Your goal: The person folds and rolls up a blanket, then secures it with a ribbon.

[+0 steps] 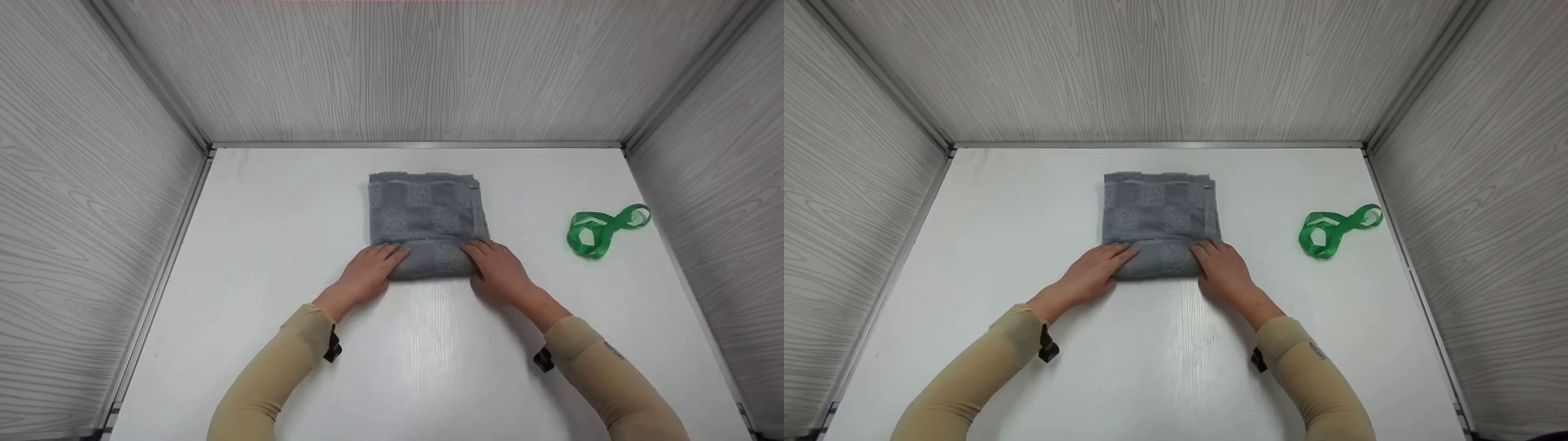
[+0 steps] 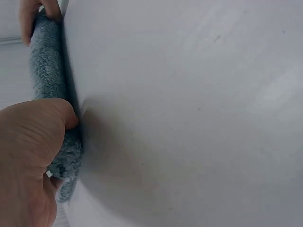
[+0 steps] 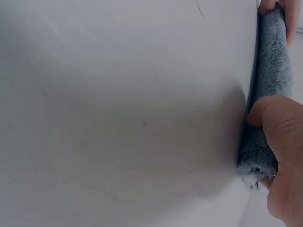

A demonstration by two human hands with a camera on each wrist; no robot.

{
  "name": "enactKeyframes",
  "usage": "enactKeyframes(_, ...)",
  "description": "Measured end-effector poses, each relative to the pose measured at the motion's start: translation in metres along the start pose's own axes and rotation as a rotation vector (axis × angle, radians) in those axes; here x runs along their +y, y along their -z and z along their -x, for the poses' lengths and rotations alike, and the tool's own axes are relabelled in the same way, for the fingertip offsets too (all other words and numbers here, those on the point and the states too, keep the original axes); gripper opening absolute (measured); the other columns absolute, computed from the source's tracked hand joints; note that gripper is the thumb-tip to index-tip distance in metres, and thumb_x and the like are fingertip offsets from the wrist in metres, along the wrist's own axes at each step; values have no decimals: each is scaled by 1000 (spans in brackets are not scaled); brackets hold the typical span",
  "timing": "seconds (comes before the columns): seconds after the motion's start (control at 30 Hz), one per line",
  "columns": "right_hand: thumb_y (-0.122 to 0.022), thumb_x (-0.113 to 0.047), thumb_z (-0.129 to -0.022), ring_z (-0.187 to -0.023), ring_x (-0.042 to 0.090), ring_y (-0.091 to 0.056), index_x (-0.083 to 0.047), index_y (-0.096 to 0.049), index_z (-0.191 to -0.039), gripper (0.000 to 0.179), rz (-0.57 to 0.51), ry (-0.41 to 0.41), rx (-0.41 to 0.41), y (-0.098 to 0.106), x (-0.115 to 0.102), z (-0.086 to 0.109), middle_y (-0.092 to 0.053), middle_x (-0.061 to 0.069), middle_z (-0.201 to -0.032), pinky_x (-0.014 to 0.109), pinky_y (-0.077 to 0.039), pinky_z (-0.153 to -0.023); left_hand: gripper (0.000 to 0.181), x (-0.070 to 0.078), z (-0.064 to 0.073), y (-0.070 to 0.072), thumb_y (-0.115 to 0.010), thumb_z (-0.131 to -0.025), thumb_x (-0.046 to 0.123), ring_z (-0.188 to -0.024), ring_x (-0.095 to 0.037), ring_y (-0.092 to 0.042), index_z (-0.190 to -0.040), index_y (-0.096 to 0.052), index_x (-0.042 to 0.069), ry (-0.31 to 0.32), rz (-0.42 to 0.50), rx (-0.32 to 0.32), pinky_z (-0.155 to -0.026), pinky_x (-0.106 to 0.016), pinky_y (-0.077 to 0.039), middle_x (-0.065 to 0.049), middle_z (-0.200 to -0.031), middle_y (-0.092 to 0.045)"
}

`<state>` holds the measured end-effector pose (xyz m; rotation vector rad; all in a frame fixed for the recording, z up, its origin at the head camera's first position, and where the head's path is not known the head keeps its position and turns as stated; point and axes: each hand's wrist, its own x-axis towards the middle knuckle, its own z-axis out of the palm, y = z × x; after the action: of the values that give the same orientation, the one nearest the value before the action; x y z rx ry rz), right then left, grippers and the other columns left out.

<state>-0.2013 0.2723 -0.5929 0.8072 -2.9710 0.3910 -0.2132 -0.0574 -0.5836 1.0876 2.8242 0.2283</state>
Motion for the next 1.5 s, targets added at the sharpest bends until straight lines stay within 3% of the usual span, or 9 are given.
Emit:
enactKeyframes(0.2, -66, -4, -89, -129, 36, -52, -7, -56, -143, 55, 20, -4, -3, 1, 7, 1, -60, 14, -136, 54, -43, -104, 65, -8, 3, 0, -67, -95, -2, -135, -30, -50, -154, -46, 15, 62, 79, 38, -109, -46, -42, -9, -147, -53)
enactKeyframes(0.4, -70, -1, -89, -122, 35, -57, -6, -62, -134, 45, -5, -8, 8, 6, 11, 3, -65, 12, -127, 54, -44, -102, 52, -13, 4, 6, -66, -94, -4, -130, -27, -54, -142, -59, 14, 138, 231, 44, -109, -43, -43, -6, -136, -62)
enactKeyframes(0.6, -67, -5, -93, -118, 37, -60, -4, -65, -128, 35, -212, -170, -28, 16, 17, 2, -68, 16, -122, 54, -44, -102, 36, -20, 5, 12, -61, -99, 8, -131, -26, -56, -135, -64, 13, 271, 477, 27, -111, -41, -41, -6, -136, -64)
enactKeyframes(0.73, -65, -9, -95, -108, 36, -62, -4, -63, -127, 33, -349, -279, -50, 20, 22, 2, -67, 18, -115, 53, -48, -94, 30, -24, 5, 13, -61, -102, 16, -125, -28, -59, -131, -64, 12, 322, 561, 27, -107, -43, -43, -8, -129, -66)
enactKeyframes(0.93, -64, -21, -100, -115, 35, -56, -6, -57, -134, 37, -533, -366, -61, 22, 26, 4, -61, 19, -122, 54, -44, -99, 26, -24, 5, 15, -60, -103, 25, -114, -29, -60, -125, -63, 12, 400, 613, 53, -98, -46, -46, -9, -117, -67)
enactKeyframes(1.13, -61, -33, -104, -124, 35, -53, -7, -53, -136, 41, -619, -394, -65, 24, 25, 3, -59, 17, -130, 55, -42, -104, 22, -21, 4, 15, -52, -107, 31, -99, -29, -56, -115, -57, 11, 457, 624, 56, -85, -47, -45, -10, -100, -62)
enactKeyframes(1.33, -54, -38, -107, -117, 32, -55, -6, -49, -138, 45, -633, -409, -75, 25, 23, 1, -59, 16, -126, 52, -44, -98, 44, -17, 1, 16, -46, -110, 33, -128, -37, -54, -145, -48, 5, 521, 642, 35, -104, -51, -43, -19, -134, -60)
enactKeyframes(1.5, -50, -37, -109, -111, 31, -55, -4, -44, -142, 47, -634, -427, -95, 27, 19, -2, -59, 18, -125, 49, -45, -93, 49, -15, -3, 18, -44, -111, 31, -125, -37, -58, -150, -40, 1, 565, 650, 9, -101, -51, -46, -22, -132, -61)
